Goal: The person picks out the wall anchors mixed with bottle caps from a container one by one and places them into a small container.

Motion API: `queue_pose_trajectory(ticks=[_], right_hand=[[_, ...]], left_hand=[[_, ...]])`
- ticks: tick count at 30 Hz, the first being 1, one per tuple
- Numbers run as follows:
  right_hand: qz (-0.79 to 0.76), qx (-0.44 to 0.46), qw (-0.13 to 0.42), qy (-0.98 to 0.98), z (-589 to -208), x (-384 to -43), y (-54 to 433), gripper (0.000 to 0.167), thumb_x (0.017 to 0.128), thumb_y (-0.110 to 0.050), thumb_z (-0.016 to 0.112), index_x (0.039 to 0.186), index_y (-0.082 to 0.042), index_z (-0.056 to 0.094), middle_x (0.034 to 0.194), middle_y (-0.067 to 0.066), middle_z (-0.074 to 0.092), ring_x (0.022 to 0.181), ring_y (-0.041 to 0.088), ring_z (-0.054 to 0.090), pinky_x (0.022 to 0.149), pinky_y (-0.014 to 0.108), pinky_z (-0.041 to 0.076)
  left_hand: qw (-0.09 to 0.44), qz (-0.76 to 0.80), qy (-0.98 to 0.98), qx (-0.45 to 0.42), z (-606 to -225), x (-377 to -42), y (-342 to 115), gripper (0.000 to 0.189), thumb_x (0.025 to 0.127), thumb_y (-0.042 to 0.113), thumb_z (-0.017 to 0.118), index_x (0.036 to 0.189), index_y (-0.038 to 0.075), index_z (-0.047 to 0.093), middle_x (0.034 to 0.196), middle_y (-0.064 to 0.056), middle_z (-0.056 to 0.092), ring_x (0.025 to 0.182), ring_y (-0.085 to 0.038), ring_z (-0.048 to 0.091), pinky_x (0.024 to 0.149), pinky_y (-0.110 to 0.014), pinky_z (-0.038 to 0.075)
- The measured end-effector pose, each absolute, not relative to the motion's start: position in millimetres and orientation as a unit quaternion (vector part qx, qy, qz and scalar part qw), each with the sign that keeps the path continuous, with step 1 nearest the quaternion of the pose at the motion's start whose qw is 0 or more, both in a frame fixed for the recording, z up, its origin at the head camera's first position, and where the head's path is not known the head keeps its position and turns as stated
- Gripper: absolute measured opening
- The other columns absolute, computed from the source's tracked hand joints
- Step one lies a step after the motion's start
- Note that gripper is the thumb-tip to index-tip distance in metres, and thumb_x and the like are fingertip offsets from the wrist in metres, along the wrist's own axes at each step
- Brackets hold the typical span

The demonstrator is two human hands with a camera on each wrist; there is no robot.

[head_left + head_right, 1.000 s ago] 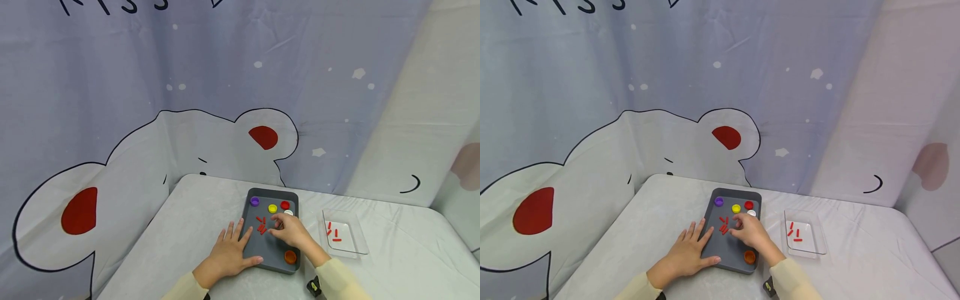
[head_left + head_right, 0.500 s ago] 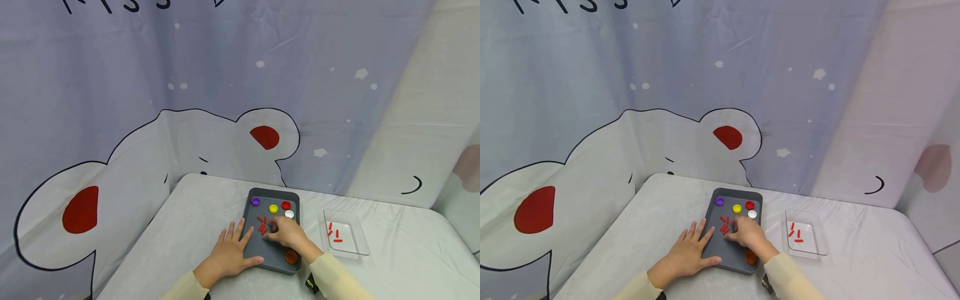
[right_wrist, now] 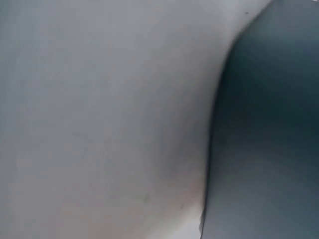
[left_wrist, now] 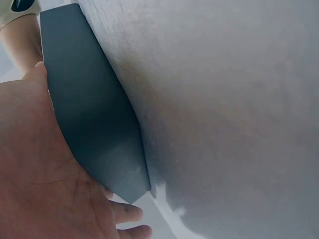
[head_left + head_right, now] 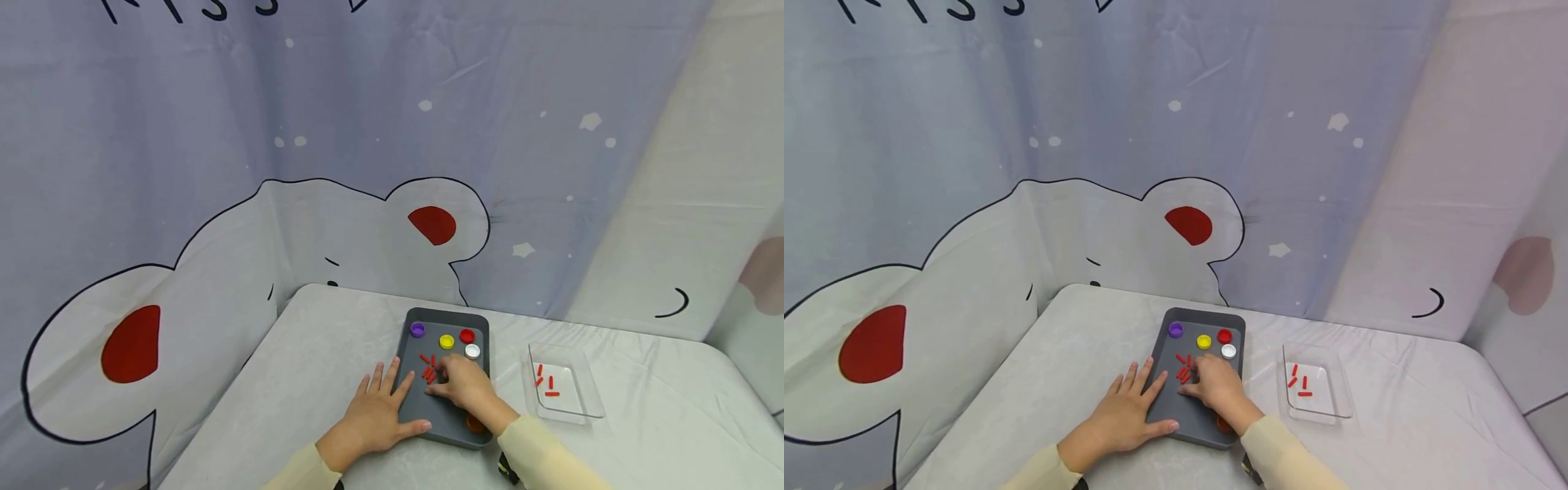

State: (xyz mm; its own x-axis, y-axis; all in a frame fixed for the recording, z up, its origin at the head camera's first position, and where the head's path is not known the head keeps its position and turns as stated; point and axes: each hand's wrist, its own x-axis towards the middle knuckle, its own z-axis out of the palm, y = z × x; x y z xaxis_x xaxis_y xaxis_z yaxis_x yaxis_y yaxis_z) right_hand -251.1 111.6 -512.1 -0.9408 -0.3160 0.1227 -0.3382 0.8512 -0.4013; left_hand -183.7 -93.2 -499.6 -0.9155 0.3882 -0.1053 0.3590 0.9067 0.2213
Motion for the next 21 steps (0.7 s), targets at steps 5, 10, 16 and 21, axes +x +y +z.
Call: queue_pose_trajectory(ticks=[5, 10, 16, 21], right_hand=[[0.218, 0.163, 0.034, -0.962, -512.9, -250.6, 109.3, 0.038, 0.074, -0.040, 0.090, 0.089, -0.013, 0.068, 0.080, -0.003, 0.058, 0.068, 0.012, 0.052, 0.063, 0.032, 0.047], [0.218, 0.166, 0.042, -0.961, -514.2, -250.3, 108.0, 0.035, 0.075, -0.039, 0.090, 0.086, -0.014, 0.068, 0.078, -0.003, 0.059, 0.067, 0.011, 0.053, 0.061, 0.030, 0.047], [0.221, 0.167, 0.047, -0.960, -514.9, -249.6, 106.7, 0.031, 0.078, -0.036, 0.089, 0.080, -0.015, 0.066, 0.074, -0.005, 0.056, 0.063, 0.009, 0.050, 0.057, 0.027, 0.044], [0.221, 0.169, 0.045, -0.959, -515.5, -250.0, 106.4, 0.027, 0.080, -0.032, 0.087, 0.081, -0.015, 0.066, 0.073, -0.005, 0.057, 0.062, 0.009, 0.050, 0.057, 0.027, 0.044]], left_hand=[[0.074, 0.100, 0.974, 0.190, -499.6, -183.5, -93.1, 0.094, 0.090, 0.080, 0.043, 0.161, 0.021, 0.031, 0.170, -0.014, 0.010, 0.153, -0.044, 0.015, 0.118, -0.062, 0.022], [0.076, 0.099, 0.974, 0.187, -501.4, -184.2, -93.2, 0.094, 0.089, 0.082, 0.041, 0.162, 0.022, 0.029, 0.170, -0.013, 0.009, 0.154, -0.043, 0.014, 0.119, -0.061, 0.022], [0.077, 0.098, 0.975, 0.186, -502.6, -184.5, -93.1, 0.095, 0.089, 0.082, 0.041, 0.162, 0.023, 0.029, 0.170, -0.012, 0.009, 0.154, -0.043, 0.014, 0.119, -0.061, 0.021], [0.078, 0.099, 0.975, 0.183, -503.0, -184.9, -92.8, 0.095, 0.089, 0.083, 0.041, 0.162, 0.023, 0.029, 0.170, -0.012, 0.009, 0.154, -0.042, 0.013, 0.119, -0.061, 0.021]])
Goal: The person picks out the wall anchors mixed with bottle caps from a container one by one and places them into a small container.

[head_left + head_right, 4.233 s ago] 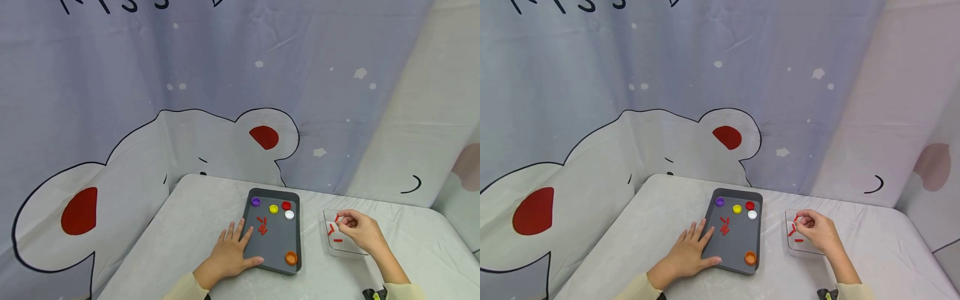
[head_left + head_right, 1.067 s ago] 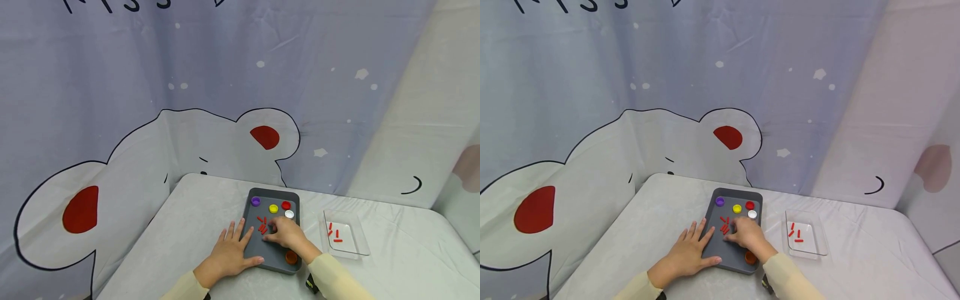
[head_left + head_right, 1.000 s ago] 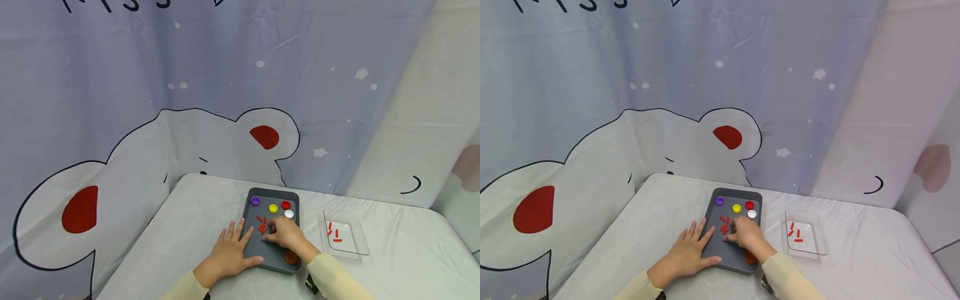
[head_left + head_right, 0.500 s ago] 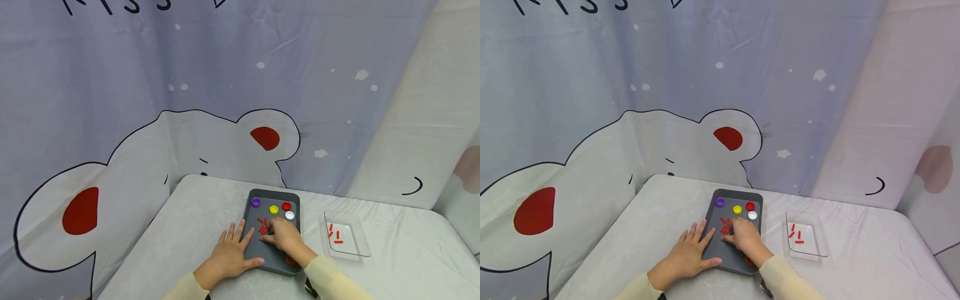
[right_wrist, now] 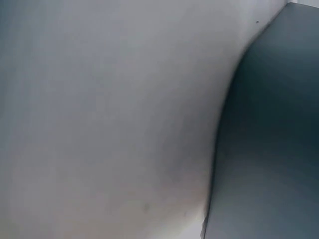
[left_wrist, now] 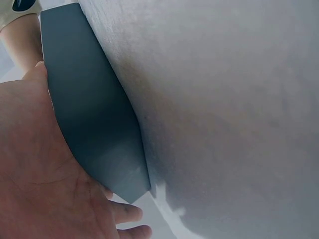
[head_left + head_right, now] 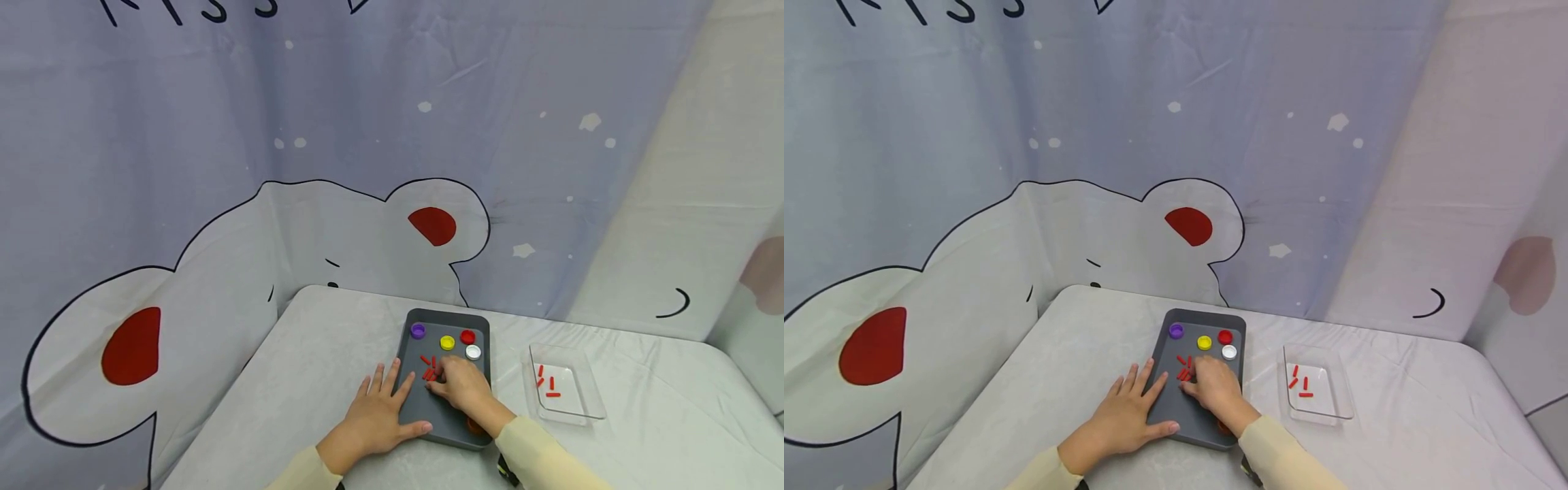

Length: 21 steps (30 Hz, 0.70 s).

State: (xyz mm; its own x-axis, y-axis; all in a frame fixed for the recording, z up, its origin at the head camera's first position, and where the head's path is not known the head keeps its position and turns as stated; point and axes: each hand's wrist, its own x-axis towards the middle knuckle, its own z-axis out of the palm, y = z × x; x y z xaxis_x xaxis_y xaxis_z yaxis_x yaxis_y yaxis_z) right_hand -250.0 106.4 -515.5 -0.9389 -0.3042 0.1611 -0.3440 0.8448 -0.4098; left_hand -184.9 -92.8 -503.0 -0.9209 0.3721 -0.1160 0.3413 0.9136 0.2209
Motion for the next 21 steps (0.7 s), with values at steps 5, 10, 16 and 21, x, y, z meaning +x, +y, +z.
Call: queue_pose_trajectory(ticks=[5, 10, 16, 21], right_hand=[[0.231, 0.165, 0.036, -0.958, -515.1, -252.1, 109.4, 0.021, 0.079, -0.025, 0.084, 0.082, -0.015, 0.066, 0.073, -0.006, 0.055, 0.062, 0.009, 0.049, 0.057, 0.028, 0.044], [0.254, 0.179, 0.043, -0.950, -511.8, -252.1, 115.0, 0.018, 0.077, -0.020, 0.083, 0.082, -0.016, 0.066, 0.073, -0.007, 0.054, 0.063, 0.009, 0.048, 0.058, 0.028, 0.043], [0.294, 0.213, 0.065, -0.930, -499.2, -248.7, 123.1, 0.014, 0.079, -0.012, 0.081, 0.091, -0.011, 0.073, 0.073, -0.009, 0.059, 0.064, 0.005, 0.049, 0.061, 0.024, 0.045], [0.326, 0.213, 0.073, -0.918, -491.0, -245.1, 132.3, 0.017, 0.082, -0.012, 0.081, 0.097, -0.010, 0.075, 0.076, -0.011, 0.060, 0.066, 0.003, 0.050, 0.062, 0.023, 0.047]], left_hand=[[0.078, 0.102, 0.974, 0.186, -501.6, -185.1, -93.1, 0.095, 0.090, 0.082, 0.040, 0.162, 0.022, 0.029, 0.170, -0.013, 0.009, 0.154, -0.043, 0.013, 0.119, -0.062, 0.021], [0.071, 0.099, 0.974, 0.191, -505.2, -185.7, -94.0, 0.095, 0.090, 0.082, 0.040, 0.161, 0.020, 0.030, 0.170, -0.014, 0.010, 0.153, -0.045, 0.014, 0.118, -0.062, 0.021], [0.065, 0.093, 0.975, 0.189, -512.3, -188.8, -94.3, 0.096, 0.089, 0.084, 0.036, 0.162, 0.022, 0.029, 0.170, -0.012, 0.008, 0.154, -0.043, 0.012, 0.119, -0.062, 0.020], [0.058, 0.098, 0.975, 0.193, -509.2, -186.1, -94.5, 0.096, 0.089, 0.084, 0.036, 0.161, 0.022, 0.030, 0.170, -0.013, 0.011, 0.153, -0.044, 0.014, 0.118, -0.063, 0.021]])
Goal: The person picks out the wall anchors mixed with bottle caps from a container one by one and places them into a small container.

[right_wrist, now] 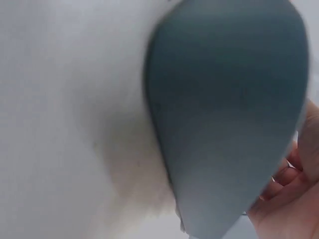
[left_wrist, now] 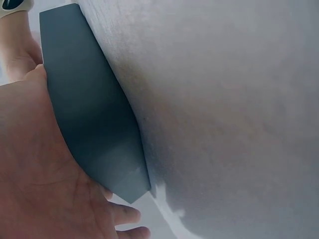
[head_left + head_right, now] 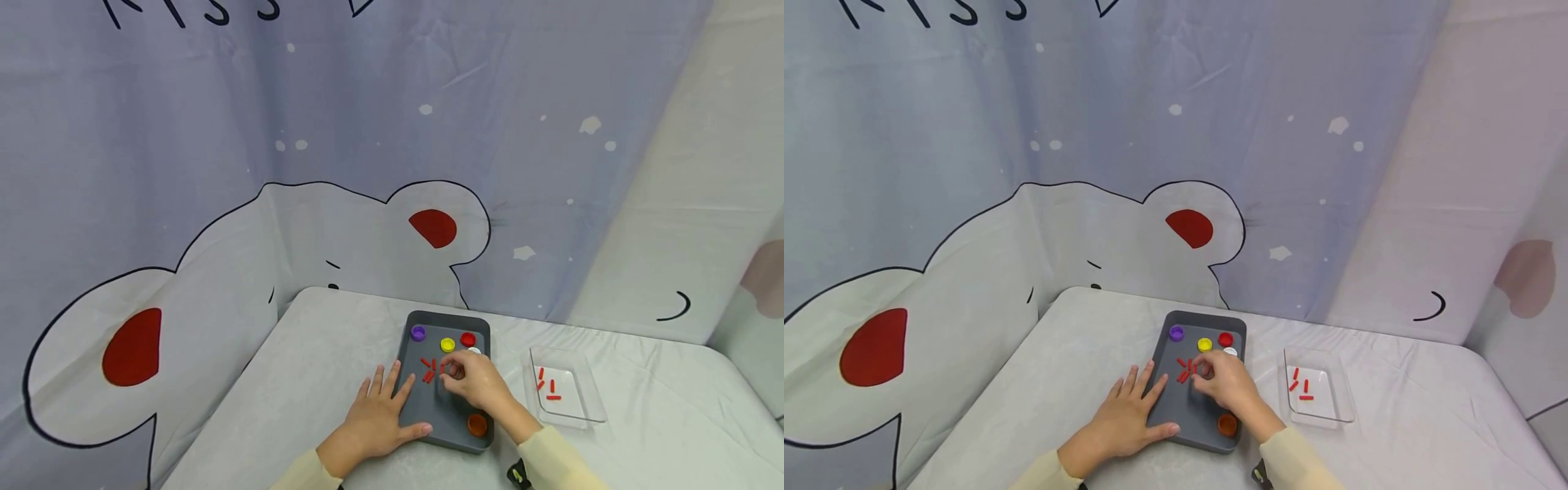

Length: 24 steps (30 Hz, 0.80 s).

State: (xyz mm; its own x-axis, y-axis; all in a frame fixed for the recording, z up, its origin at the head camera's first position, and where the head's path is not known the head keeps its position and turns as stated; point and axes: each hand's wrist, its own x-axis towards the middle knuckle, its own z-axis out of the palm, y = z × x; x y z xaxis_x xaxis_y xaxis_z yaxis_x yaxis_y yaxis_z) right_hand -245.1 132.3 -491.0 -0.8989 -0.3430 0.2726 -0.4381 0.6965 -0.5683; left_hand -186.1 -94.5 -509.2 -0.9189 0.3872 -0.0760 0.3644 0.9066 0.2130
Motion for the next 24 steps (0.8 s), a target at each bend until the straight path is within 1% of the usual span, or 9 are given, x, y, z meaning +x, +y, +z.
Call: queue_pose_trajectory(ticks=[8, 16, 24], right_hand=[[0.366, 0.200, 0.075, -0.906, -479.9, -237.1, 149.4, 0.019, 0.083, -0.012, 0.082, 0.102, -0.011, 0.076, 0.082, -0.009, 0.061, 0.070, 0.006, 0.054, 0.065, 0.023, 0.049], [0.381, 0.197, 0.117, -0.896, -472.3, -233.3, 177.0, 0.018, 0.082, -0.009, 0.081, 0.098, -0.012, 0.076, 0.081, -0.009, 0.062, 0.070, 0.003, 0.056, 0.065, 0.022, 0.051], [0.386, 0.169, 0.130, -0.897, -469.5, -231.4, 207.6, 0.019, 0.082, -0.008, 0.081, 0.100, -0.011, 0.076, 0.076, -0.009, 0.064, 0.066, 0.002, 0.056, 0.061, 0.022, 0.049]], left_hand=[[0.060, 0.091, 0.976, 0.190, -512.8, -188.7, -94.8, 0.095, 0.089, 0.084, 0.036, 0.162, 0.022, 0.029, 0.170, -0.011, 0.009, 0.154, -0.043, 0.009, 0.119, -0.062, 0.018], [0.047, 0.086, 0.977, 0.191, -515.3, -188.5, -94.7, 0.096, 0.089, 0.084, 0.035, 0.162, 0.022, 0.030, 0.170, -0.011, 0.011, 0.155, -0.041, 0.010, 0.120, -0.063, 0.017], [0.032, 0.082, 0.977, 0.196, -515.6, -186.9, -94.6, 0.098, 0.090, 0.084, 0.035, 0.162, 0.019, 0.028, 0.170, -0.013, 0.012, 0.155, -0.041, 0.011, 0.120, -0.063, 0.015]])
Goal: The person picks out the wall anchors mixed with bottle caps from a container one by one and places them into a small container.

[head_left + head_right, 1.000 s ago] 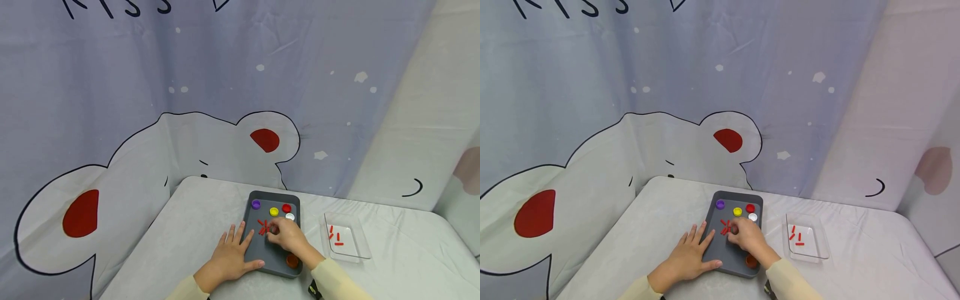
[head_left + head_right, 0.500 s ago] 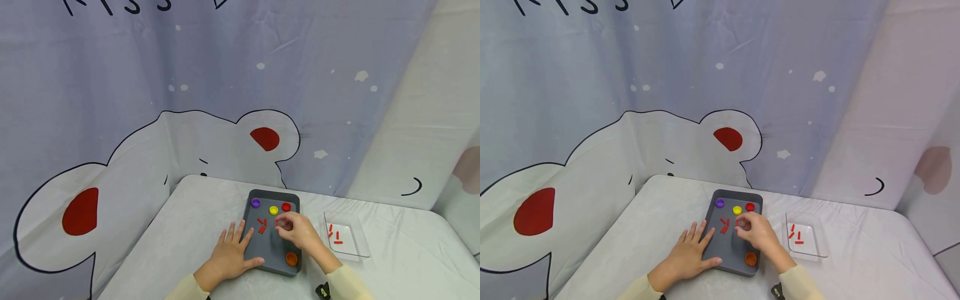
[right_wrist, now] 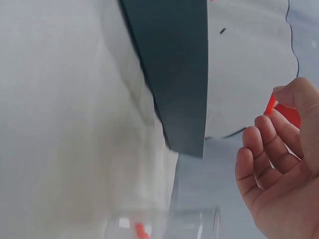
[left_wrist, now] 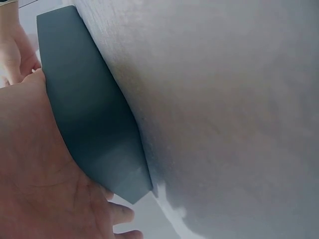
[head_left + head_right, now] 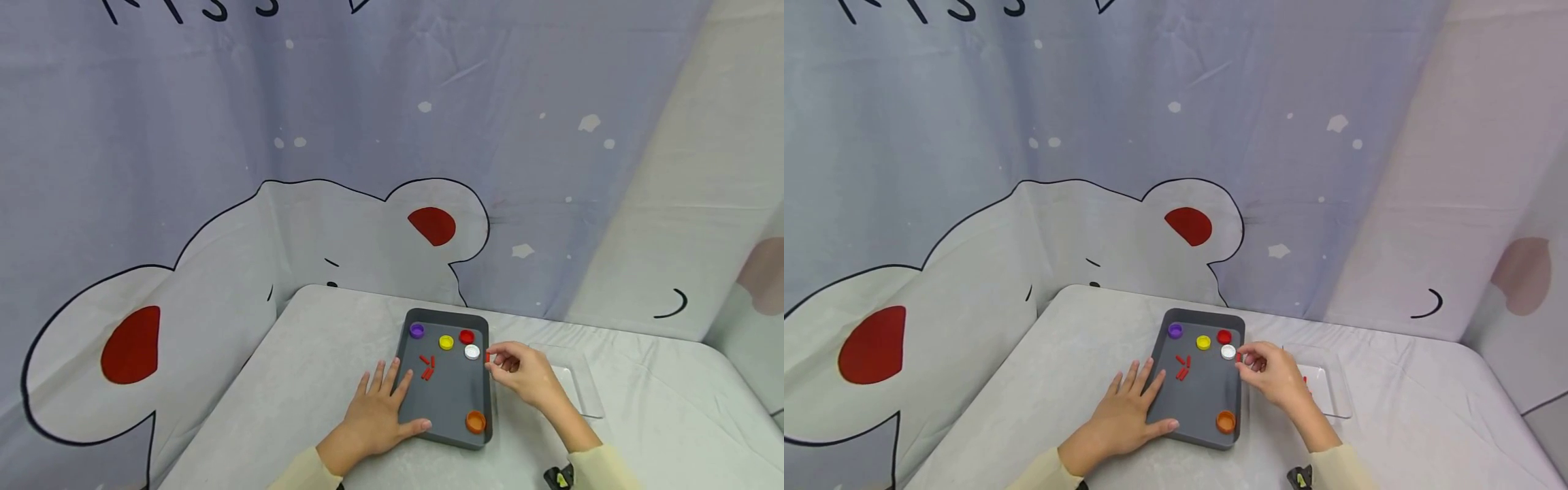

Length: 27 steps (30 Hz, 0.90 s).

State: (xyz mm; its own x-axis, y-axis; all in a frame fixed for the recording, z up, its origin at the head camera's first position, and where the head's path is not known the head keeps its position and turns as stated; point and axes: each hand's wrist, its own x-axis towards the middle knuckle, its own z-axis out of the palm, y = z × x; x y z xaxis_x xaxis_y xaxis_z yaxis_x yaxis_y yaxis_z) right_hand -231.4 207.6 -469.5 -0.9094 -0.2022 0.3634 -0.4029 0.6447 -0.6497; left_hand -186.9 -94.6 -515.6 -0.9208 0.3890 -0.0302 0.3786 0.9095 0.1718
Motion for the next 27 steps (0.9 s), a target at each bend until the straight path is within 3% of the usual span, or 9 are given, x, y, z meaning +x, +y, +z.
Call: queue_pose_trajectory(ticks=[10, 16, 27], right_hand=[[0.371, 0.149, 0.136, -0.907, -462.6, -224.7, 248.9, 0.020, 0.085, -0.008, 0.079, 0.105, -0.010, 0.076, 0.081, -0.007, 0.067, 0.068, 0.001, 0.058, 0.058, 0.023, 0.052], [0.356, 0.136, 0.133, -0.915, -457.4, -218.9, 274.8, 0.022, 0.087, -0.008, 0.078, 0.109, -0.008, 0.075, 0.084, -0.006, 0.067, 0.073, -0.001, 0.059, 0.066, 0.020, 0.052], [0.340, 0.135, 0.159, -0.917, -458.4, -213.5, 310.2, 0.020, 0.086, -0.010, 0.079, 0.106, -0.007, 0.075, 0.082, -0.009, 0.067, 0.073, -0.004, 0.059, 0.067, 0.014, 0.049]], left_hand=[[0.050, 0.100, 0.975, 0.192, -502.8, -181.9, -93.8, 0.095, 0.091, 0.080, 0.041, 0.161, 0.017, 0.030, 0.169, -0.014, 0.014, 0.155, -0.042, 0.010, 0.121, -0.062, 0.014], [0.049, 0.097, 0.976, 0.190, -500.5, -180.2, -93.2, 0.095, 0.091, 0.080, 0.040, 0.161, 0.018, 0.030, 0.170, -0.013, 0.013, 0.155, -0.040, 0.009, 0.121, -0.060, 0.013], [0.047, 0.084, 0.976, 0.196, -507.4, -183.9, -94.9, 0.097, 0.090, 0.083, 0.035, 0.162, 0.019, 0.028, 0.170, -0.013, 0.010, 0.155, -0.040, 0.007, 0.122, -0.061, 0.010]])
